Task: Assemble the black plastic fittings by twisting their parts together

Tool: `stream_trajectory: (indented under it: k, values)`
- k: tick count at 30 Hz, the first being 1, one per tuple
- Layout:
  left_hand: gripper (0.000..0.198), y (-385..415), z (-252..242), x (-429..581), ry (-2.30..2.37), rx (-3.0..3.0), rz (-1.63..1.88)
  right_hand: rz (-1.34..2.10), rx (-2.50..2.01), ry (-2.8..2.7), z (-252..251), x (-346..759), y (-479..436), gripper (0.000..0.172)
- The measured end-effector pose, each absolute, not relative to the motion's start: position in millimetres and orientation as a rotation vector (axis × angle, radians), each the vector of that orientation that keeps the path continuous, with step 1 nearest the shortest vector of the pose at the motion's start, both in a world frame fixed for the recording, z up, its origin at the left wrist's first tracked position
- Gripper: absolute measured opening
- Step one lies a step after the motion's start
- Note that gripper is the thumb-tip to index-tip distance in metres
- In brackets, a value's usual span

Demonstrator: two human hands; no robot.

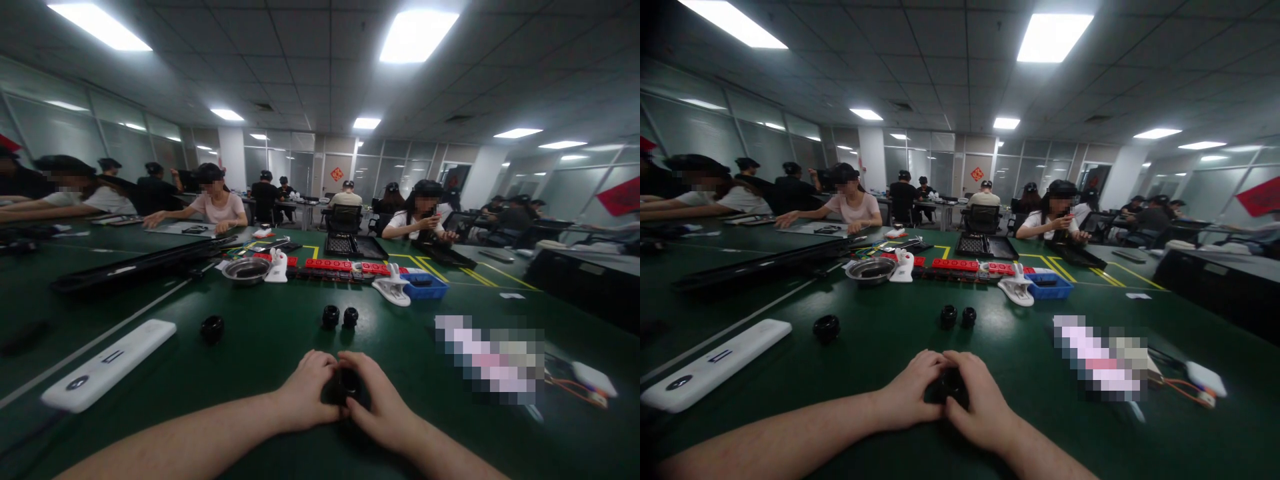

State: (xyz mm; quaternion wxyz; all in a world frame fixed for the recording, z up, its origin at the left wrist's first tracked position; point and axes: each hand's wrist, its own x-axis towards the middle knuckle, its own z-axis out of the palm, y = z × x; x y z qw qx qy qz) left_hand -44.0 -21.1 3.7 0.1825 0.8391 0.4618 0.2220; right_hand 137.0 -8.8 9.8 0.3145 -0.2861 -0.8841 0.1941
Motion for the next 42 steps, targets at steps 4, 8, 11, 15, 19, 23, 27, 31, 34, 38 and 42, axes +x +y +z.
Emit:
stream_trajectory:
  k: [4,8,11,15,19,23,27,31,34,38,42]
  values:
    - [0.041,-22,5,-44,1.302,2.389,0.617,0.518,-0.785,-2.285,8,138,-6,0.056]
    - [0.035,-22,5,-44,1.306,2.402,0.608,0.446,-0.966,-2.234,5,133,-6,0.058]
    - [0.038,-22,5,-43,1.302,2.389,0.614,0.404,-0.865,-2.304,8,133,-8,0.047]
    - [0.047,-21,2,-44,1.302,2.382,0.631,0.362,-0.607,-2.422,11,138,-11,0.06]
    - [0.039,-21,1,-44,1.304,2.386,0.624,0.298,-0.738,-2.355,10,138,-9,0.055]
    - [0.034,-22,4,-43,1.307,2.395,0.622,0.244,-0.926,-2.285,10,132,-8,0.043]
    - [0.036,-22,6,-42,1.302,2.391,0.609,0.264,-0.886,-2.325,13,133,-9,0.04]
    - [0.043,-21,4,-43,1.311,2.381,0.611,0.276,-0.641,-2.453,16,136,-11,0.056]
    - [0.039,-20,1,-44,1.302,2.398,0.615,0.189,-0.703,-2.439,15,135,-11,0.059]
    - [0.036,-19,1,-44,1.303,2.401,0.619,0.151,-0.893,-2.355,11,133,-9,0.055]
    - [0.041,-21,4,-43,1.3,2.383,0.617,0.206,-0.721,-2.42,12,136,-9,0.05]
